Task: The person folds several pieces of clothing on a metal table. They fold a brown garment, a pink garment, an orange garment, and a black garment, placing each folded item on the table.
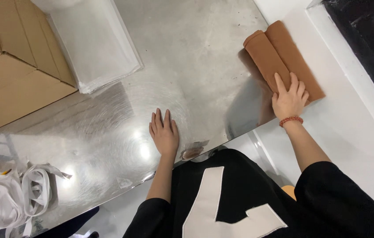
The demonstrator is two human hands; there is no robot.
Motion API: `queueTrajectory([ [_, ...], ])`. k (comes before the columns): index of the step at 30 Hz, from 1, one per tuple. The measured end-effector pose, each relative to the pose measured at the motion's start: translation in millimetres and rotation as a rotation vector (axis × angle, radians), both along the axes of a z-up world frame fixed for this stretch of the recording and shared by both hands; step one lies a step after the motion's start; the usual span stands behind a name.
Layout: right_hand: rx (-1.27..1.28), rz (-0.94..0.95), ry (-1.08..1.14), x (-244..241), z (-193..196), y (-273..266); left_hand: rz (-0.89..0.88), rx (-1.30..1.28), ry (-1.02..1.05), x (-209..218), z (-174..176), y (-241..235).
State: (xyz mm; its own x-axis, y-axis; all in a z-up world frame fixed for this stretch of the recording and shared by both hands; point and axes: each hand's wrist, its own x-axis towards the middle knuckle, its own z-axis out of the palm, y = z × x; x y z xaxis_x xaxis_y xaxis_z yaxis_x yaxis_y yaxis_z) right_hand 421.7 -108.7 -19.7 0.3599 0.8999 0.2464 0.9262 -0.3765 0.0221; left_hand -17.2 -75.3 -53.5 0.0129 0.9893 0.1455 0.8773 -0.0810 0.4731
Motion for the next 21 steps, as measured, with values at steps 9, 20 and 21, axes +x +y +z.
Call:
queueTrajectory([
  [9, -0.129, 0.023, 0.278, -91, 27, 1, -0.041, -0.058, 0.047, -3, -5, -2],
  [20, -0.367, 0.546, 0.656, -277, 2, -18, -0.045, -0.003, 0.088, -33, -3, -51],
  [21, -0.375, 0.580, 0.676, -290, -2, -14, 0.004, 0.012, 0.053, -39, 0, -59],
])
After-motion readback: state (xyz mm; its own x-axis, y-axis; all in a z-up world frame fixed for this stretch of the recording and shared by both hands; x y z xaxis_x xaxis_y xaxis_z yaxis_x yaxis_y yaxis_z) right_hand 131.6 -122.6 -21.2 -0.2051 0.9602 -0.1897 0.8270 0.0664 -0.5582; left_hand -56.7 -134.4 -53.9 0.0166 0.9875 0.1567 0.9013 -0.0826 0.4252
